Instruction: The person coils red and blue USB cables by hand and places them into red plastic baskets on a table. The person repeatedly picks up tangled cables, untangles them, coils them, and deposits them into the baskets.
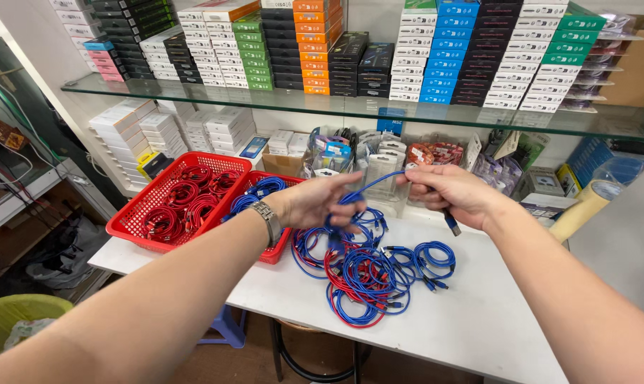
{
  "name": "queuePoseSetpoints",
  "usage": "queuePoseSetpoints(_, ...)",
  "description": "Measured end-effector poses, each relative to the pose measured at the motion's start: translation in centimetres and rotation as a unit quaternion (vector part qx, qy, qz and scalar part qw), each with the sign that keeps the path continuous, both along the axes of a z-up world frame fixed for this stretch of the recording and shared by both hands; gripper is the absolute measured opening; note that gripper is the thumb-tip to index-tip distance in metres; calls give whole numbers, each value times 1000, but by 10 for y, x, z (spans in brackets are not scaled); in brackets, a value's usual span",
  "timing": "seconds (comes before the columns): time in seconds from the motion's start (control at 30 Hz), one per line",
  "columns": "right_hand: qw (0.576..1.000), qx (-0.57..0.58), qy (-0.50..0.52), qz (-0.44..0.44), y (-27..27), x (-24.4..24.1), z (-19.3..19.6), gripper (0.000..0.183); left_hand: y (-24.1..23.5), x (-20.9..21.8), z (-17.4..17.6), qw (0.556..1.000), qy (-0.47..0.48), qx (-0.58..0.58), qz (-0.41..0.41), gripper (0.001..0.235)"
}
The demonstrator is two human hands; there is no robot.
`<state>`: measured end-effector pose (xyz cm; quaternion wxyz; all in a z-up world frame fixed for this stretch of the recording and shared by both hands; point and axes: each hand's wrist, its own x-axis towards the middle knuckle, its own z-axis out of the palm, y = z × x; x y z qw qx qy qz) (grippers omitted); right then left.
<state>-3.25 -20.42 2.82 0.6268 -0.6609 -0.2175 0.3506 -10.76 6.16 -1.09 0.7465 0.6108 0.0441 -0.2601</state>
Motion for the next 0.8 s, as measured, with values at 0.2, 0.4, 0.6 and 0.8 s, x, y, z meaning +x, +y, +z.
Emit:
queuePoseSetpoints(0.2, 958, 155, 219, -95, 29, -12, -44, 19, -42, 19, 8, 899, -98, -427, -16, 28)
queuePoseSetpoints(0.4, 929, 217, 250, -168, 48, -25, -52, 24, -50, 14, 12, 857, -52, -480, 179, 24)
queuePoseSetpoints(0.6, 969, 137, 149, -140, 30, -2, -39, 12, -16, 4, 18, 971, -13, -208, 114, 18)
queuePoseSetpoints(0.8, 983, 133, 71, -101, 4, 10, -22, 16, -5, 27, 2, 980, -111, -121, 108, 22)
